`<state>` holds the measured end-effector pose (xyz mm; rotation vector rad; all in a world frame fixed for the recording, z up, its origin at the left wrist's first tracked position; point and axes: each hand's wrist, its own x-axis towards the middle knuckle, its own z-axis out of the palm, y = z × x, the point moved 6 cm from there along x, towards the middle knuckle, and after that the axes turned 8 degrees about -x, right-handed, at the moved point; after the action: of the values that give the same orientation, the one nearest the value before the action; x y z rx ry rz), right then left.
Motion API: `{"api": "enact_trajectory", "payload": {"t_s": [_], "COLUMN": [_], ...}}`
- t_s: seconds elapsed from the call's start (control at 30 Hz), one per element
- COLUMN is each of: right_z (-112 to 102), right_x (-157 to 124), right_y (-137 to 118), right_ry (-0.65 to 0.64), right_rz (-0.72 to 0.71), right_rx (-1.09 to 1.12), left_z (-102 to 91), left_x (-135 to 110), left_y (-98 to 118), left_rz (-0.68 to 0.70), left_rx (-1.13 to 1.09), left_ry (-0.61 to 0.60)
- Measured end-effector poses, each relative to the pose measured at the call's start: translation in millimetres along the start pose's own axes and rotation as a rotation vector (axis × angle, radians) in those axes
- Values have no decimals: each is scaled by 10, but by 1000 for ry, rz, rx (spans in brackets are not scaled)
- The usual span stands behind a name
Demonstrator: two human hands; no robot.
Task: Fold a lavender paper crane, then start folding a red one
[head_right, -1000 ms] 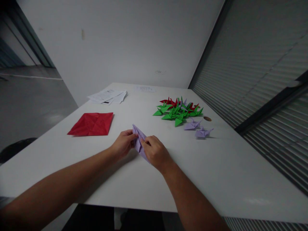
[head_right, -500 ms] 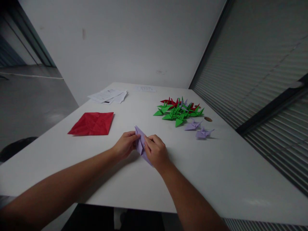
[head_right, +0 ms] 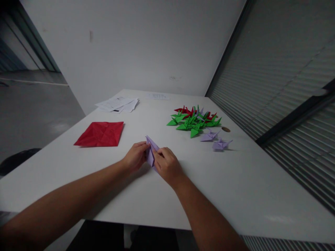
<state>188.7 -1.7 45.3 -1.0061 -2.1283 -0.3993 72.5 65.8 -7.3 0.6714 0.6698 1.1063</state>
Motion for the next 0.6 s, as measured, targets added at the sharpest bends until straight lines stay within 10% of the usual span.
{"api": "enact_trajectory", "payload": {"t_s": [0.6], "right_z": [-12], "right_x": [-23], "right_y": [86], "right_ry": [-35], "right_rz": [5], "right_rx": [109], "left_z": [0], "left_x": [11], "left_y": [58], "left_rz": [-82], "left_rx": [59], "left_ry": [-95]}}
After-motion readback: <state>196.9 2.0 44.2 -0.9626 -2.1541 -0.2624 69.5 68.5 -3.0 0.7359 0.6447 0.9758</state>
